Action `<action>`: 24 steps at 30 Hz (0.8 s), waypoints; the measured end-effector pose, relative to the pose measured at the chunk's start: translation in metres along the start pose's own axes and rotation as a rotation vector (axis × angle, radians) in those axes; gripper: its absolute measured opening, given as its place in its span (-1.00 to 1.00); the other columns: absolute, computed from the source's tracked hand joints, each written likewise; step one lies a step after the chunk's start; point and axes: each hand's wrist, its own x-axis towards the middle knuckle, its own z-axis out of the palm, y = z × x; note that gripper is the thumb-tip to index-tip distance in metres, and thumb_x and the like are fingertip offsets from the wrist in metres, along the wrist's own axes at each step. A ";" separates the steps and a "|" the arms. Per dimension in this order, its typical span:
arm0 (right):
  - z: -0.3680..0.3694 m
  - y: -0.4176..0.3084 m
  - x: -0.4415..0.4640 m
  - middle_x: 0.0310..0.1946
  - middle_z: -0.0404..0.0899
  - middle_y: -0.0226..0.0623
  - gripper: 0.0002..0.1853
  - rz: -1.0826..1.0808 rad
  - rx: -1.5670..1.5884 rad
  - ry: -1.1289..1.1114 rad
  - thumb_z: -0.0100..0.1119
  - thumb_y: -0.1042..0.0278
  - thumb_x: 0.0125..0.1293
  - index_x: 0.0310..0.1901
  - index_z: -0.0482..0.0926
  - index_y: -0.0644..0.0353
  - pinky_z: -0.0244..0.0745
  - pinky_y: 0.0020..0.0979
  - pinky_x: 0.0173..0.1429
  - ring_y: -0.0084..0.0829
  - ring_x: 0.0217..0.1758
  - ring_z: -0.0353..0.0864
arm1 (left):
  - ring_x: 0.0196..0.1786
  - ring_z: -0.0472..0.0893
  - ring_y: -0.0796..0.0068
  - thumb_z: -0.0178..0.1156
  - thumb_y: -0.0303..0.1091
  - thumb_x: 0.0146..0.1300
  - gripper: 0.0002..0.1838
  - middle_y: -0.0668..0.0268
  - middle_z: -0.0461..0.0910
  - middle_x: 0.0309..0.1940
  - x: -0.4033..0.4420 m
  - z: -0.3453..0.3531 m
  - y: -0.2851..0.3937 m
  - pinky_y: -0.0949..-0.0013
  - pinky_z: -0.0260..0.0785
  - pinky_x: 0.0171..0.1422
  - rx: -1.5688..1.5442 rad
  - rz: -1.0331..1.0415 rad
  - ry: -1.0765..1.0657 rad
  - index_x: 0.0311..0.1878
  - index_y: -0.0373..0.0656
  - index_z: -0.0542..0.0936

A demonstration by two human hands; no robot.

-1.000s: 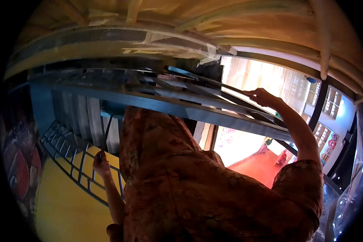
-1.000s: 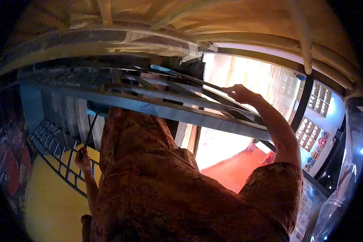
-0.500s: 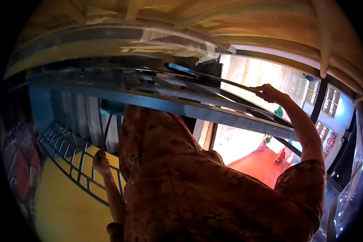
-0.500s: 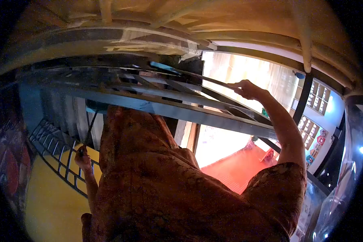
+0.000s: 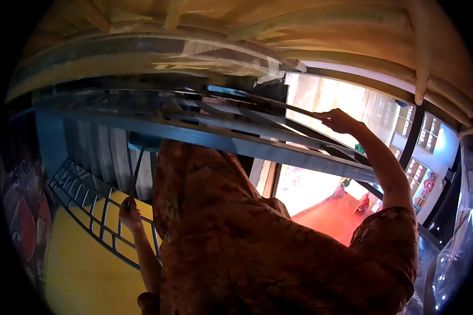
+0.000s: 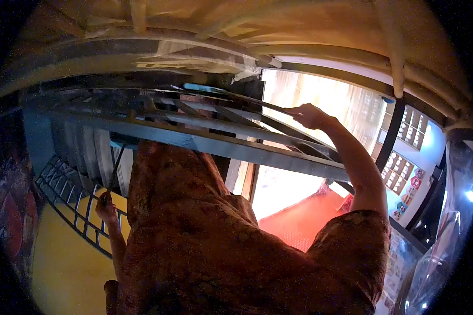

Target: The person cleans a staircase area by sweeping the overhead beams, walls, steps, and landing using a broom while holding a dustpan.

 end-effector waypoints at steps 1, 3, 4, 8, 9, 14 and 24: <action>0.000 -0.012 -0.002 -0.20 0.57 -0.04 -0.59 0.020 -0.008 0.010 0.06 0.44 0.19 0.11 0.43 -0.02 0.46 -0.19 -0.09 -0.07 -0.27 0.57 | -0.75 0.35 0.67 0.23 -0.31 0.14 -0.81 0.33 0.52 -0.66 0.005 -0.005 -0.008 0.59 0.14 -0.71 -0.005 -0.023 -0.013 -0.28 -0.24 0.60; -0.007 -0.026 -0.016 -0.20 0.57 -0.06 -0.59 0.051 0.023 0.022 0.04 0.44 0.20 0.12 0.42 -0.04 0.47 -0.20 -0.11 -0.10 -0.31 0.58 | -0.75 0.35 0.67 0.22 -0.31 0.14 -0.81 0.33 0.51 -0.66 0.007 -0.007 -0.001 0.59 0.14 -0.71 0.039 -0.022 -0.010 -0.28 -0.24 0.60; -0.010 -0.028 -0.026 -0.20 0.57 -0.08 -0.59 0.066 0.066 0.016 0.03 0.44 0.21 0.13 0.42 -0.05 0.47 -0.21 -0.11 -0.12 -0.32 0.58 | -0.75 0.35 0.67 0.22 -0.30 0.15 -0.81 0.33 0.51 -0.66 0.007 -0.006 0.003 0.59 0.14 -0.71 0.088 -0.033 -0.006 -0.28 -0.24 0.60; -0.012 -0.010 -0.055 -0.31 0.60 -0.12 -0.56 0.172 0.003 0.010 0.02 0.42 0.23 0.16 0.38 -0.13 0.50 -0.25 -0.14 -0.18 -0.36 0.58 | -0.76 0.35 0.68 0.22 -0.31 0.14 -0.81 0.34 0.50 -0.67 0.005 0.004 0.013 0.59 0.14 -0.71 0.384 -0.014 0.087 -0.28 -0.24 0.60; -0.014 -0.009 -0.054 -0.34 0.59 -0.11 -0.55 0.175 -0.068 -0.006 0.03 0.42 0.22 0.18 0.36 -0.11 0.51 -0.24 -0.16 -0.19 -0.38 0.58 | -0.76 0.34 0.69 0.23 -0.31 0.14 -0.81 0.35 0.49 -0.68 0.006 0.004 0.009 0.60 0.14 -0.71 0.346 -0.007 0.089 -0.28 -0.24 0.60; -0.010 0.011 -0.002 -0.33 0.56 -0.04 -0.56 0.016 -0.291 -0.037 0.00 0.43 0.22 0.17 0.37 -0.05 0.49 -0.18 -0.16 -0.16 -0.35 0.56 | -0.76 0.31 0.71 0.22 -0.31 0.15 -0.81 0.36 0.47 -0.70 -0.004 0.001 0.010 0.60 0.10 -0.72 0.340 0.094 0.041 -0.27 -0.24 0.60; -0.016 -0.043 0.046 -0.19 0.58 -0.13 -0.59 -0.058 0.038 0.089 -0.03 0.35 0.30 0.15 0.37 -0.32 0.46 -0.28 -0.15 -0.19 -0.32 0.57 | -0.73 0.30 0.72 0.20 -0.39 0.15 -0.87 0.42 0.46 -0.68 -0.017 -0.007 0.032 0.59 0.08 -0.70 0.260 0.061 0.079 -0.29 -0.24 0.60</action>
